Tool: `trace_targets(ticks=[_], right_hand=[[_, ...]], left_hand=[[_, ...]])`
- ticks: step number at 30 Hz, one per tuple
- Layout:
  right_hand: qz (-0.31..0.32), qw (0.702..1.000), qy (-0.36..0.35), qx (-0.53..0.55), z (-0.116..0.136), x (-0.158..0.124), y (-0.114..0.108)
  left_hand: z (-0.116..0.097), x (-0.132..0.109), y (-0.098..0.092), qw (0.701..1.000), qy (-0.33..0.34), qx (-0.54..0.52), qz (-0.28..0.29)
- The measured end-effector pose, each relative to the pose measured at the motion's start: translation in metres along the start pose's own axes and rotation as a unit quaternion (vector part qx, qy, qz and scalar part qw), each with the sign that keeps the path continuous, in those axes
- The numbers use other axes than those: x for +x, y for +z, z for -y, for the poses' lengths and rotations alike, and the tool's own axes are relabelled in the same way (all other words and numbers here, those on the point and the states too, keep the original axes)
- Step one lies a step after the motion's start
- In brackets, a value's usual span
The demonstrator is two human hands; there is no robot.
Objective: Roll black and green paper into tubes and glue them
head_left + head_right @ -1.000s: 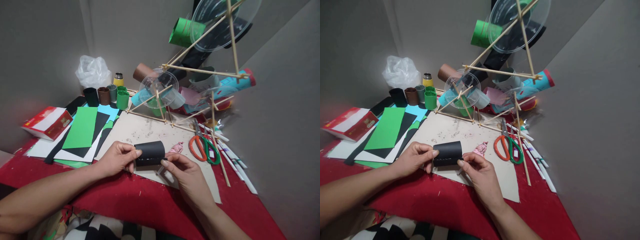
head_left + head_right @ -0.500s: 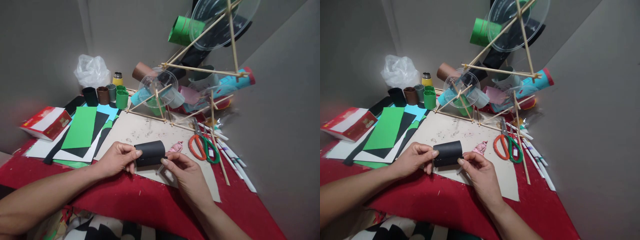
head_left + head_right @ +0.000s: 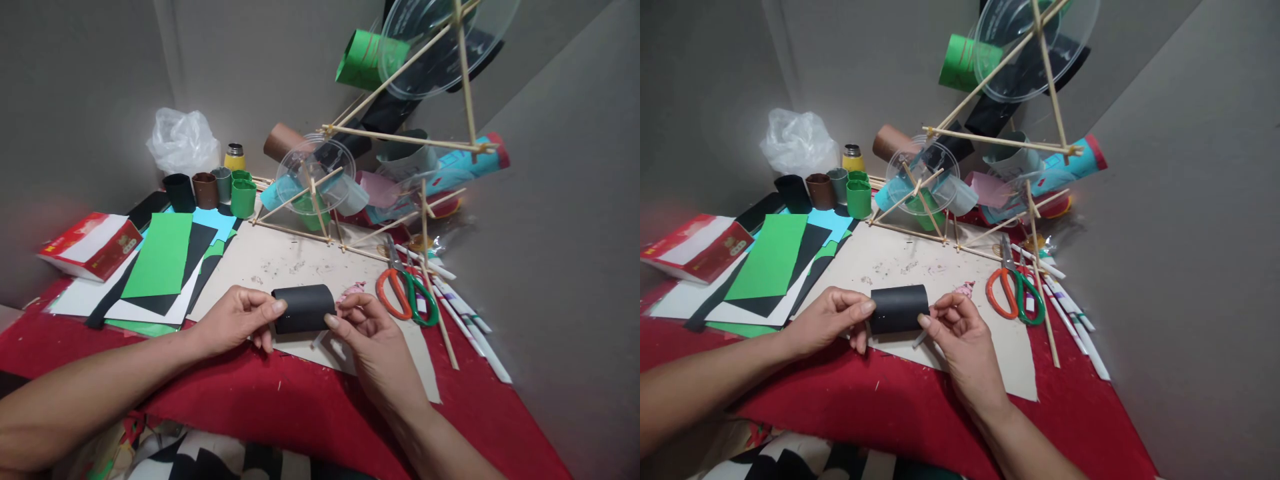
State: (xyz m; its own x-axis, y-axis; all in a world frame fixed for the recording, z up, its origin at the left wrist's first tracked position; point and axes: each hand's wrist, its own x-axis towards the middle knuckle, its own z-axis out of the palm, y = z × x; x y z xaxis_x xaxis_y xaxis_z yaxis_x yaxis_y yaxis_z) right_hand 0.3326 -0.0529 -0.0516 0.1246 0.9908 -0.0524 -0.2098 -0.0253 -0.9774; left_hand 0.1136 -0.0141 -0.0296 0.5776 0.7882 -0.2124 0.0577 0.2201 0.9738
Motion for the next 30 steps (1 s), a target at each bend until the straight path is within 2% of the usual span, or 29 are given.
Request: trace_targets(ticks=[6,13,17,20,23,26,30], right_hand=[[-0.003,1.000,0.001,0.008,0.0010,-0.0001,-0.0004],[0.003,1.000,0.008,0.006,0.0018,-0.0020,0.0013],[0.011,0.999,0.040,-0.009,0.0041,-0.0027,0.0018],[0.041,0.996,0.062,-0.039,0.0069,-0.0048,0.0037],[0.064,0.993,0.053,-0.079,0.0091,-0.0070,0.0062],[0.064,0.992,0.037,-0.106,0.0089,-0.0079,0.0066],[0.057,0.991,0.049,-0.107,0.0058,-0.0077,0.0034]], left_hand=[[0.0052,0.0004,0.0032,0.996,-0.024,-0.082,0.035],[0.0045,0.0000,0.0049,0.999,-0.023,-0.034,-0.029],[0.0034,-0.0010,0.0040,0.999,-0.020,0.000,-0.046],[0.0033,-0.0010,0.0040,0.999,-0.019,0.003,-0.048],[0.0040,-0.0009,0.0045,0.999,-0.018,0.002,-0.039],[0.0046,-0.0011,0.0052,0.999,-0.016,-0.003,-0.031],[0.0043,-0.0011,0.0058,0.999,-0.031,-0.027,-0.019]])
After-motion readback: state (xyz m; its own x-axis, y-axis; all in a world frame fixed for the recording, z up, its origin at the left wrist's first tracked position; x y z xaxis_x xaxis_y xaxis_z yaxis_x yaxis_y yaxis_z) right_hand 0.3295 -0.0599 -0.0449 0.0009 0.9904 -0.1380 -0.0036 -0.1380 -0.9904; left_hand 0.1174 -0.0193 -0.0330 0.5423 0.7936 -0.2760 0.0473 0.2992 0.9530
